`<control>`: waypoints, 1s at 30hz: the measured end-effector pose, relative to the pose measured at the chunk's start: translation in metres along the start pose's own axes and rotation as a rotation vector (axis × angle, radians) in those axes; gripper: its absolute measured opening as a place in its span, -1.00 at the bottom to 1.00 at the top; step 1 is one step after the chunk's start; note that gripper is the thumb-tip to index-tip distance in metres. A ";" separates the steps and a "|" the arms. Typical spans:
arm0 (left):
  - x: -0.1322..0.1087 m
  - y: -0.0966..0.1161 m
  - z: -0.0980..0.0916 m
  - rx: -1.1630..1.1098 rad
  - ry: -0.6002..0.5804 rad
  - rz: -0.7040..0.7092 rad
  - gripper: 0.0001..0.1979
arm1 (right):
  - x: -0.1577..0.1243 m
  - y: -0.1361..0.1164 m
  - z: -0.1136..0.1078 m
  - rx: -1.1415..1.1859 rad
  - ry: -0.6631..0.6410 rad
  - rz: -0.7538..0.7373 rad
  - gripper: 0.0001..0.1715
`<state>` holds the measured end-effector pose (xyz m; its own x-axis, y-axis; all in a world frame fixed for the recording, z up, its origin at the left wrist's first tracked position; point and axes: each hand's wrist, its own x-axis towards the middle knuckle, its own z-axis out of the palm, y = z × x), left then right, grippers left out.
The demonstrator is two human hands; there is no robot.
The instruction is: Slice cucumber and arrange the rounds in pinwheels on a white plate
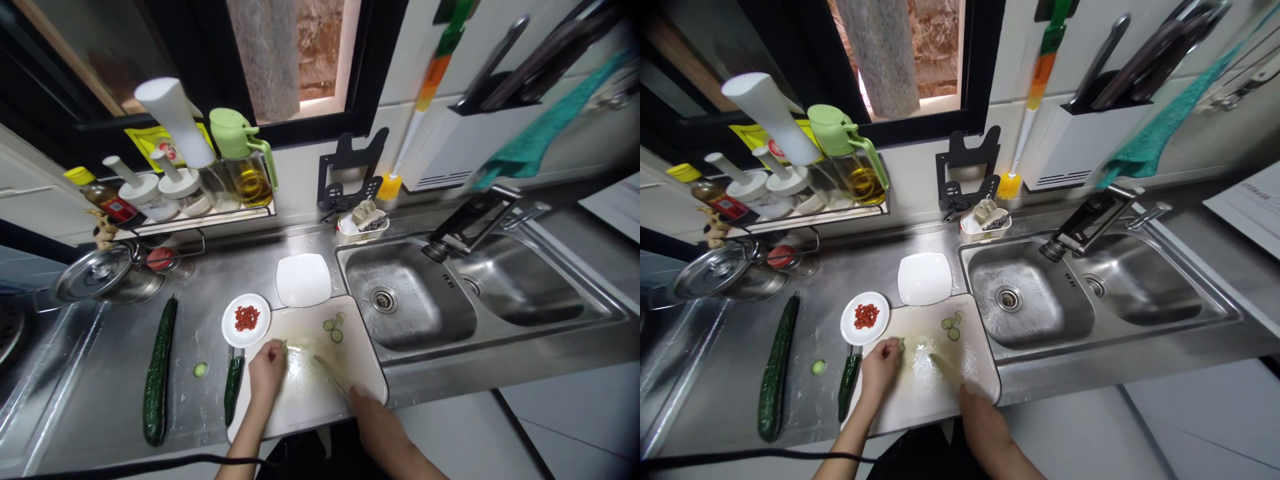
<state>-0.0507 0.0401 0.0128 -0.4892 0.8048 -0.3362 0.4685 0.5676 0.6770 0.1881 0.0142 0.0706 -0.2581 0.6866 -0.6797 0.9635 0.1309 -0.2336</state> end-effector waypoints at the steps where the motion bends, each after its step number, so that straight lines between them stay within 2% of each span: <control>1: 0.001 -0.005 -0.005 0.002 0.019 -0.023 -0.73 | 0.001 0.001 0.001 0.008 0.002 -0.005 -0.38; 4: 0.003 -0.017 -0.016 0.026 0.044 -0.078 -0.72 | 0.002 0.002 0.003 0.029 0.002 -0.025 -0.38; 8: 0.004 -0.025 -0.020 0.052 0.049 -0.092 -0.74 | 0.002 0.001 0.002 0.018 -0.033 0.001 -0.36; 13: 0.004 -0.030 -0.019 0.096 0.079 -0.058 -0.75 | 0.001 -0.001 0.001 -0.003 -0.020 0.015 -0.37; 16: 0.007 -0.028 -0.015 0.123 0.135 0.021 -0.73 | 0.002 -0.001 0.001 -0.013 -0.037 0.018 -0.35; 19: 0.010 -0.011 -0.006 0.115 0.127 0.124 -0.73 | 0.002 -0.002 0.001 0.003 -0.034 0.021 -0.36; 21: 0.010 0.009 0.005 0.089 0.017 0.186 -0.74 | 0.002 -0.002 0.002 0.011 -0.023 0.027 -0.38; 23: 0.009 0.034 0.019 0.135 -0.147 0.244 -0.83 | 0.002 -0.002 0.003 0.012 -0.008 0.026 -0.40; 27: 0.005 0.076 0.051 0.283 -0.304 0.219 -0.91 | 0.001 -0.003 0.004 -0.004 0.006 0.029 -0.43; 30: 0.001 0.092 0.071 0.355 -0.361 0.129 -0.91 | -0.001 -0.006 0.001 -0.020 -0.002 0.048 -0.47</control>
<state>0.0440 0.1059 0.0286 -0.1556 0.8453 -0.5111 0.7592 0.4334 0.4856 0.1827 0.0119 0.0717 -0.2119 0.6911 -0.6910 0.9759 0.1125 -0.1868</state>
